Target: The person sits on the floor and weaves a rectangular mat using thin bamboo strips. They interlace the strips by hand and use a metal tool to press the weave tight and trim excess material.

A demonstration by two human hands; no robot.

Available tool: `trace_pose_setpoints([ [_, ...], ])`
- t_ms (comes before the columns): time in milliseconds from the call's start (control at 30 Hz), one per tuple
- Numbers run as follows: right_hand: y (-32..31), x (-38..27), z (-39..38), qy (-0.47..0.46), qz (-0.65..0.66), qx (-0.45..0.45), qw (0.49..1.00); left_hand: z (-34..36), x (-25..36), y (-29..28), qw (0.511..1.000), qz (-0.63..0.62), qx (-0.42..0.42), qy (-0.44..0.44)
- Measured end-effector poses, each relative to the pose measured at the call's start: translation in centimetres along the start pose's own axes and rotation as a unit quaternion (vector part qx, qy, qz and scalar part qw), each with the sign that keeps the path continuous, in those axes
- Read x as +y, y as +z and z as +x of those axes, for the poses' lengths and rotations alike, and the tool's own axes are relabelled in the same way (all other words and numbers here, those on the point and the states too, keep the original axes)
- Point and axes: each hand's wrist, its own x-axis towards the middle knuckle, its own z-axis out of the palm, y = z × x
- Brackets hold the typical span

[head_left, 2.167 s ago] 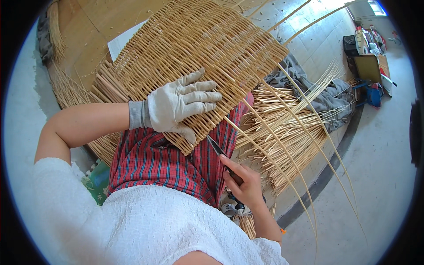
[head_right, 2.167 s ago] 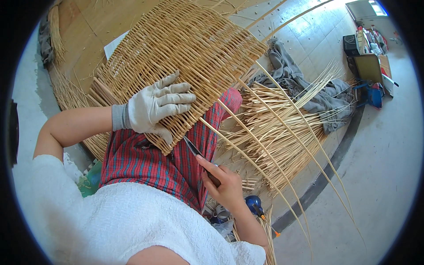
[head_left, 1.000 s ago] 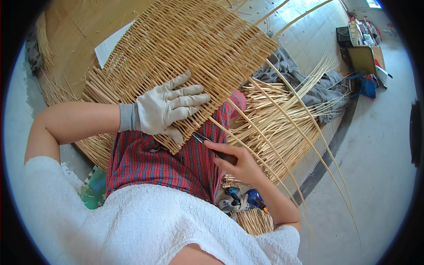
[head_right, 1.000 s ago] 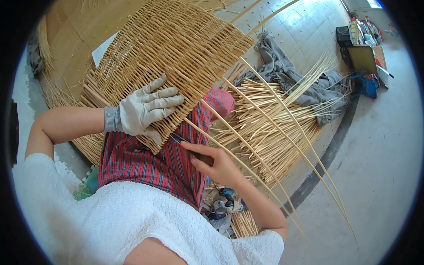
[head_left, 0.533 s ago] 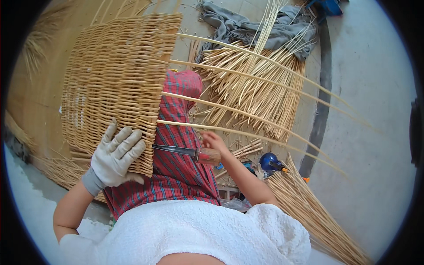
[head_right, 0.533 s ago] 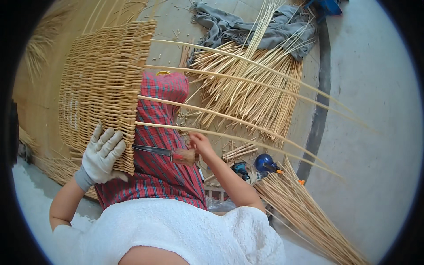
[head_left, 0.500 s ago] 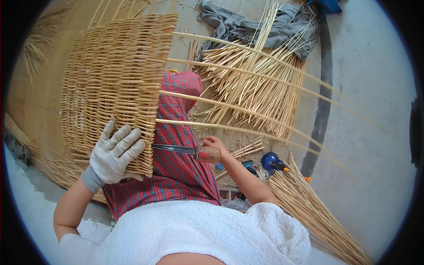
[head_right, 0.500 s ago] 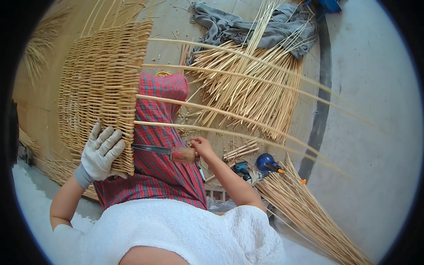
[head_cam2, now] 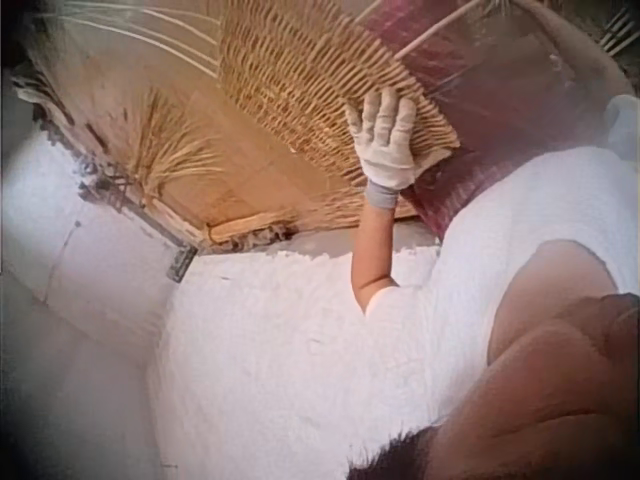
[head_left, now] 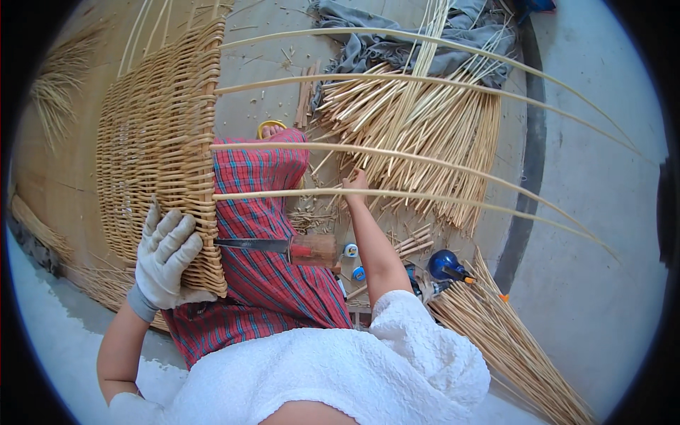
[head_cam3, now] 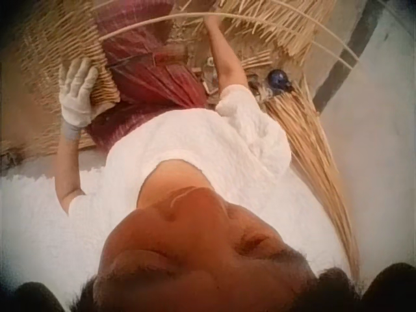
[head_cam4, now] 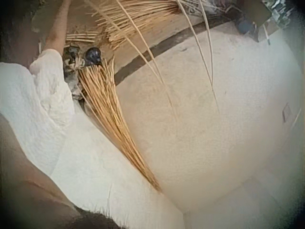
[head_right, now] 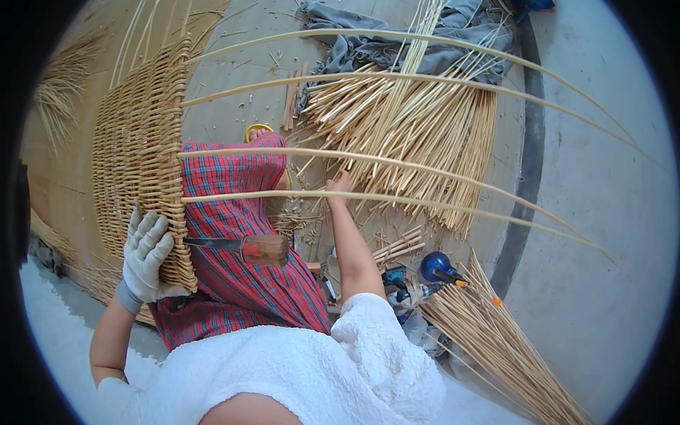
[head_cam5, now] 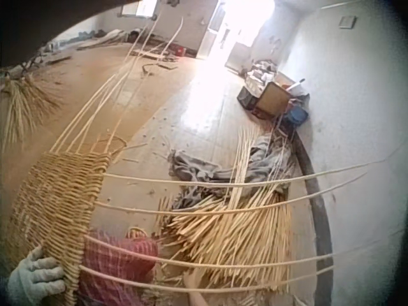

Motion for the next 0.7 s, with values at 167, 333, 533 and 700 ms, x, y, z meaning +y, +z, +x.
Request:
trace_pose_setpoints([
  [167, 0.8, -1.0, 1.3, 0.110, 0.092, -0.003, 0.990, -0.3, 0.1, 0.4, 1.000, 0.018, 0.000, -0.008],
  [333, -7.8, 1.3, -0.4, 0.128, 0.319, -0.229, 0.911, -0.1, -0.7, 1.7, 0.999, -0.002, 0.040, 0.015],
  [533, -23.7, -8.2, -13.1, -0.109, 0.591, -0.408, 0.687, -0.4, 0.1, 0.8, 0.999, 0.022, 0.032, -0.029],
  [700, -28.2, -18.7, -22.2, -0.450, 0.521, -0.349, 0.636, 0.4, 0.1, 0.6, 0.999, 0.015, 0.040, -0.024],
])
